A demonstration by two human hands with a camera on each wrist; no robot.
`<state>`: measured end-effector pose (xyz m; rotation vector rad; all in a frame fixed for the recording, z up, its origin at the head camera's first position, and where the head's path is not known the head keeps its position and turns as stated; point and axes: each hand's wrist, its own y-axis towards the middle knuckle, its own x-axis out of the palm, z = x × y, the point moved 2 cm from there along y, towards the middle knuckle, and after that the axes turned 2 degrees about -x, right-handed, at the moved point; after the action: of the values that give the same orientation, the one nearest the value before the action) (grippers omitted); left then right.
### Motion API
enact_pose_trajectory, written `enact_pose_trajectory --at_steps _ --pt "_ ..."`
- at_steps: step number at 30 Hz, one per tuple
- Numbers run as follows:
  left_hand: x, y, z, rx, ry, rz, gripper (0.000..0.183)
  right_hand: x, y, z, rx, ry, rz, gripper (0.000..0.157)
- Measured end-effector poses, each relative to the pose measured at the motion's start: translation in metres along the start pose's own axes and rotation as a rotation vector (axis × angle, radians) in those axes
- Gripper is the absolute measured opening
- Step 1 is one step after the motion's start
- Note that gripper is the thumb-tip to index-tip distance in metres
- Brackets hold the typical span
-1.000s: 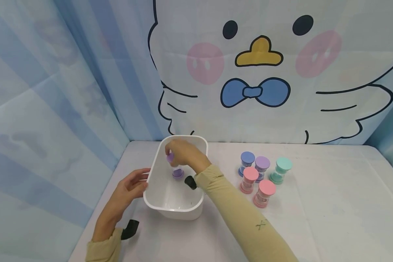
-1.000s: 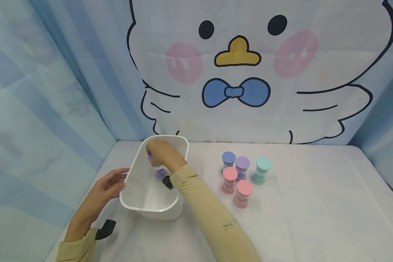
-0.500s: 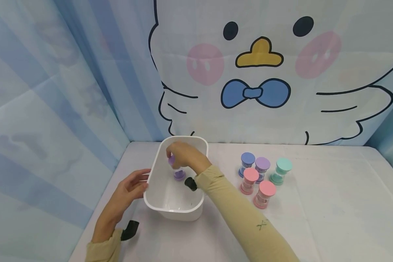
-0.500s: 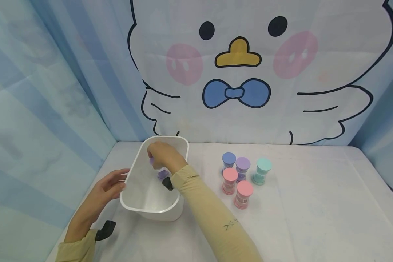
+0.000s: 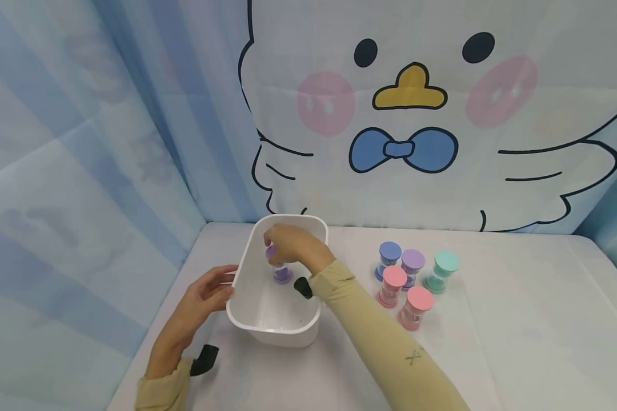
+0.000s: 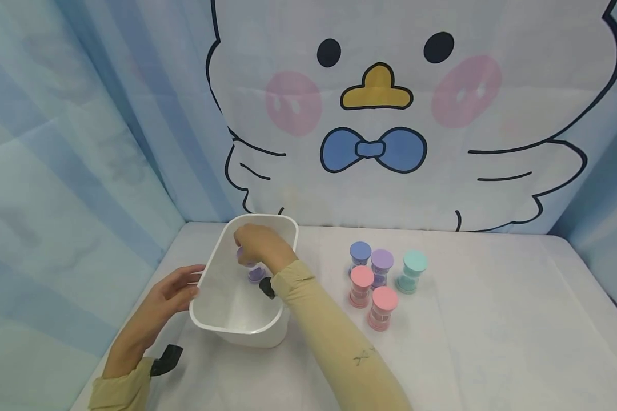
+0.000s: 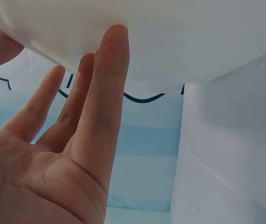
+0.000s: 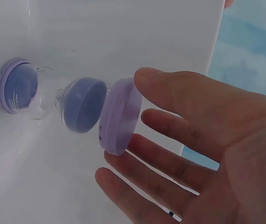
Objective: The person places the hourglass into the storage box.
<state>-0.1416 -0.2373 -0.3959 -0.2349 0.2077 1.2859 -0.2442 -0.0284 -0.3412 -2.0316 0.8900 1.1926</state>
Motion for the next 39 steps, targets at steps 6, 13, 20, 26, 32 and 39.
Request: enact_pose_trajectory --at_steps 6,13,20,26,32,39 --pt "0.001 0.0 0.002 0.0 -0.004 -0.005 0.048 -0.008 -0.009 -0.003 -0.044 -0.021 0.019 0.038" --pt "0.0 0.001 0.0 -0.008 0.01 -0.008 0.048 -0.016 -0.017 -0.012 -0.071 -0.051 0.071 0.043" --pt "0.0 0.002 0.0 0.009 0.01 -0.016 0.048 -0.024 -0.028 -0.018 -0.099 -0.078 0.105 0.046" --pt "-0.001 0.002 -0.002 0.008 0.012 -0.01 0.047 -0.029 -0.037 -0.015 -0.117 -0.112 0.126 0.047" --pt "-0.002 0.001 -0.003 0.013 0.008 -0.014 0.047 -0.036 -0.048 -0.01 -0.114 -0.122 0.155 0.048" --pt "-0.002 0.002 -0.005 0.003 0.018 -0.008 0.048 -0.041 -0.063 -0.005 -0.126 -0.1 0.199 0.046"
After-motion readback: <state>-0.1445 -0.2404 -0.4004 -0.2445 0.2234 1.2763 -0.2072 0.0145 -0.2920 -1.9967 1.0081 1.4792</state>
